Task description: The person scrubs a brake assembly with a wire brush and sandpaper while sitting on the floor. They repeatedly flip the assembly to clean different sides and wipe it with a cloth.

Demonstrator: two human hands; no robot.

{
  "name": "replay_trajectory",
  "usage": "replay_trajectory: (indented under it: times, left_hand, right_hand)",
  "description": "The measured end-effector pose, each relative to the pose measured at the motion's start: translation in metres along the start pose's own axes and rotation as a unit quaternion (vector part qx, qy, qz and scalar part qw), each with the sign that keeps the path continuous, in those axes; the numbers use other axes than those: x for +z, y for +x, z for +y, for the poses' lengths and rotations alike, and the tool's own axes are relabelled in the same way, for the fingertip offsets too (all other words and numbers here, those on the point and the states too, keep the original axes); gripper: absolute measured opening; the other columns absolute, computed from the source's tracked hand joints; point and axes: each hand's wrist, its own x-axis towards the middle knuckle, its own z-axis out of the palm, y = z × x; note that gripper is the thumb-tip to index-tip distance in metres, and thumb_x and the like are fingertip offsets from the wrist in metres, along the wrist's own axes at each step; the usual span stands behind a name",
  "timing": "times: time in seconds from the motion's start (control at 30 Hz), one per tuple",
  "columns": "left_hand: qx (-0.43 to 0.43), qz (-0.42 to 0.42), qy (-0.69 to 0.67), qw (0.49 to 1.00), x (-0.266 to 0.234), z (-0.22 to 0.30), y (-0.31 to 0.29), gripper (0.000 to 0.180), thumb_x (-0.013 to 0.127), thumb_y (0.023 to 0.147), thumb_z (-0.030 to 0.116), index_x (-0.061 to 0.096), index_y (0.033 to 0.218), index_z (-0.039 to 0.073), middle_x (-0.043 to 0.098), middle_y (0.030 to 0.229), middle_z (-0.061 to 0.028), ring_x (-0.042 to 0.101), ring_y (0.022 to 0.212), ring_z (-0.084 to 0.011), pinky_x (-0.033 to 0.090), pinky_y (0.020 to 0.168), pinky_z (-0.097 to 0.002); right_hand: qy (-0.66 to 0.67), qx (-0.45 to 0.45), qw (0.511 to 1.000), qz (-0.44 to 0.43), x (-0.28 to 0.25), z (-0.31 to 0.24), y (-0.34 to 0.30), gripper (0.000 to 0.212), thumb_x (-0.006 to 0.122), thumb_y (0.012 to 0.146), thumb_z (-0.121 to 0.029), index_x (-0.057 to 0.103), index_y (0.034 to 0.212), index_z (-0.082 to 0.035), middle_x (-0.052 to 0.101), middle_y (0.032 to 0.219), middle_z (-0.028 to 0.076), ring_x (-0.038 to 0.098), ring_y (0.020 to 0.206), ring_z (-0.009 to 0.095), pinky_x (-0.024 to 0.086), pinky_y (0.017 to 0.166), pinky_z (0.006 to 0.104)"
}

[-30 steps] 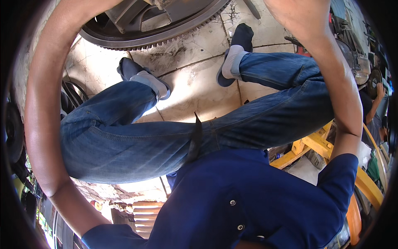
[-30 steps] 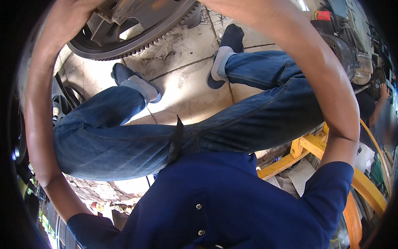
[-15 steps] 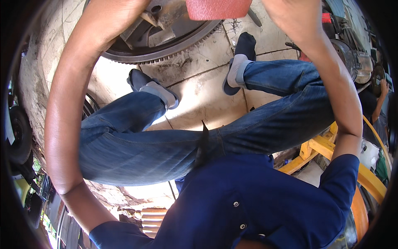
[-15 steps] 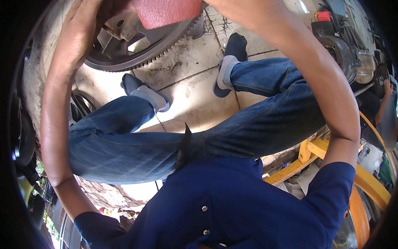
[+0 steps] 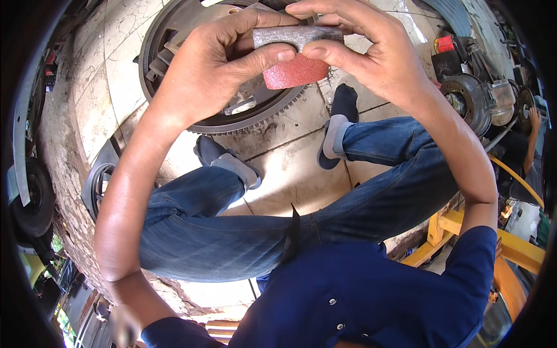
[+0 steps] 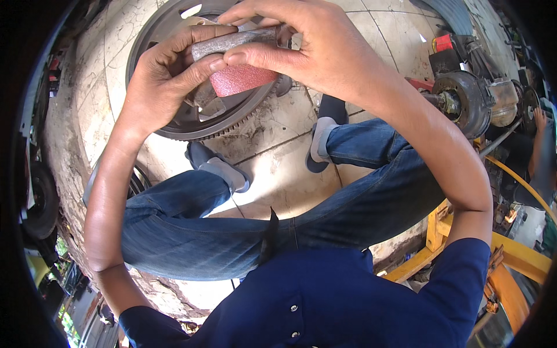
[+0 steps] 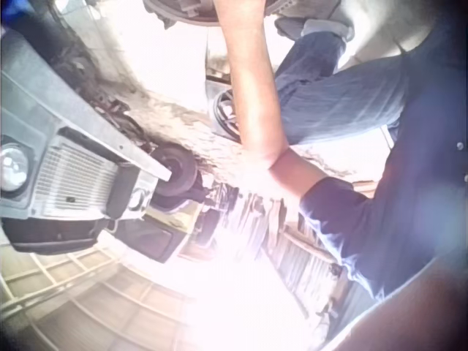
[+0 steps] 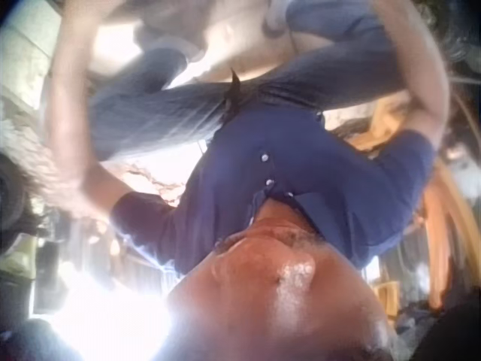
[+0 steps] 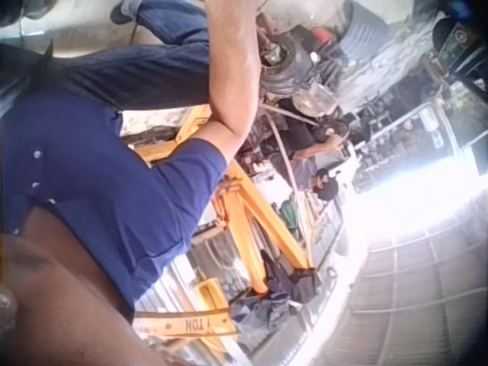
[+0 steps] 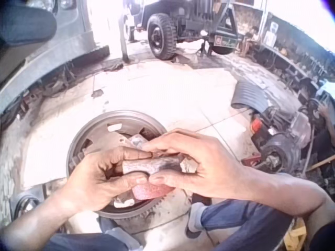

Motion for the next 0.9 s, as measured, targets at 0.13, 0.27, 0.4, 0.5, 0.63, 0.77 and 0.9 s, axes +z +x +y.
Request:
replay_trajectory:
  times: [0.13,0.27,0.4,0.5,0.63,0.77,0.9]
  left_hand:
    - [-0.018,-0.008,-0.03,0.999,0.002,0.009,0.001,0.037,0.068,0.096,0.012,0.059,0.13,0.0,0.068,0.114,-0.0073,0.063,0.104,-0.0102,0.052,0.093,-0.028]
    - [0.036,0.011,-0.04,0.998,0.007,0.009,0.002,0.034,0.07,0.095,0.015,0.063,0.122,-0.004,0.073,0.099,-0.0104,0.07,0.095,-0.0122,0.057,0.085,-0.0259]
    - [0.034,-0.015,-0.013,0.999,0.005,0.014,-0.001,0.032,0.071,0.094,0.015,0.064,0.121,-0.002,0.072,0.101,-0.0093,0.069,0.095,-0.0126,0.056,0.086,-0.029]
    - [0.042,-0.021,0.063,0.997,0.003,0.014,-0.002,0.03,0.072,0.094,0.014,0.065,0.12,0.0,0.071,0.102,-0.0084,0.067,0.094,-0.0128,0.055,0.085,-0.0309]
    - [0.046,-0.041,0.047,0.997,0.001,0.013,-0.001,0.028,0.071,0.094,0.014,0.066,0.118,0.001,0.07,0.101,-0.0069,0.066,0.093,-0.0128,0.054,0.086,-0.0306]
    - [0.031,-0.043,-0.015,0.998,-0.001,0.01,-0.002,0.026,0.071,0.095,0.014,0.068,0.117,0.002,0.07,0.097,-0.005,0.065,0.091,-0.011,0.053,0.084,-0.029]
    - [-0.007,-0.047,0.043,0.998,-0.002,0.011,0.0,0.023,0.07,0.096,0.014,0.069,0.114,0.002,0.069,0.095,-0.004,0.064,0.088,-0.0088,0.053,0.081,-0.0281]
  right_hand:
    - [0.009,0.148,0.987,-0.056,-0.006,-0.007,0.0,0.044,0.077,0.089,-0.015,0.062,0.129,-0.005,0.068,0.121,0.014,0.068,0.107,0.023,0.054,0.091,0.032]
    - [-0.025,0.139,0.988,-0.058,0.0,-0.011,-0.005,0.031,0.069,0.094,-0.014,0.067,0.124,-0.008,0.07,0.116,0.007,0.069,0.101,0.016,0.057,0.09,0.0315]
    - [-0.049,0.057,0.997,-0.004,0.007,-0.005,-0.008,0.028,0.074,0.09,-0.013,0.069,0.118,-0.007,0.072,0.098,0.007,0.068,0.084,0.013,0.055,0.075,0.0281]
    - [-0.059,0.042,0.997,0.024,0.011,-0.004,-0.009,0.025,0.075,0.09,-0.023,0.071,0.109,-0.008,0.072,0.084,0.011,0.066,0.069,0.015,0.051,0.063,0.0296]
    - [-0.096,0.024,0.995,0.02,0.011,-0.007,-0.008,0.023,0.075,0.09,-0.023,0.071,0.106,-0.008,0.07,0.081,0.012,0.067,0.066,0.021,0.051,0.061,0.0327]
    - [-0.127,0.005,0.992,0.004,0.01,-0.008,-0.007,0.023,0.075,0.09,-0.023,0.07,0.107,-0.009,0.071,0.082,0.013,0.068,0.065,0.025,0.052,0.06,0.0345]
    - [-0.138,-0.023,0.99,0.014,0.012,-0.003,-0.009,0.023,0.074,0.09,-0.021,0.068,0.109,-0.009,0.072,0.084,0.013,0.072,0.072,0.027,0.055,0.063,0.0361]
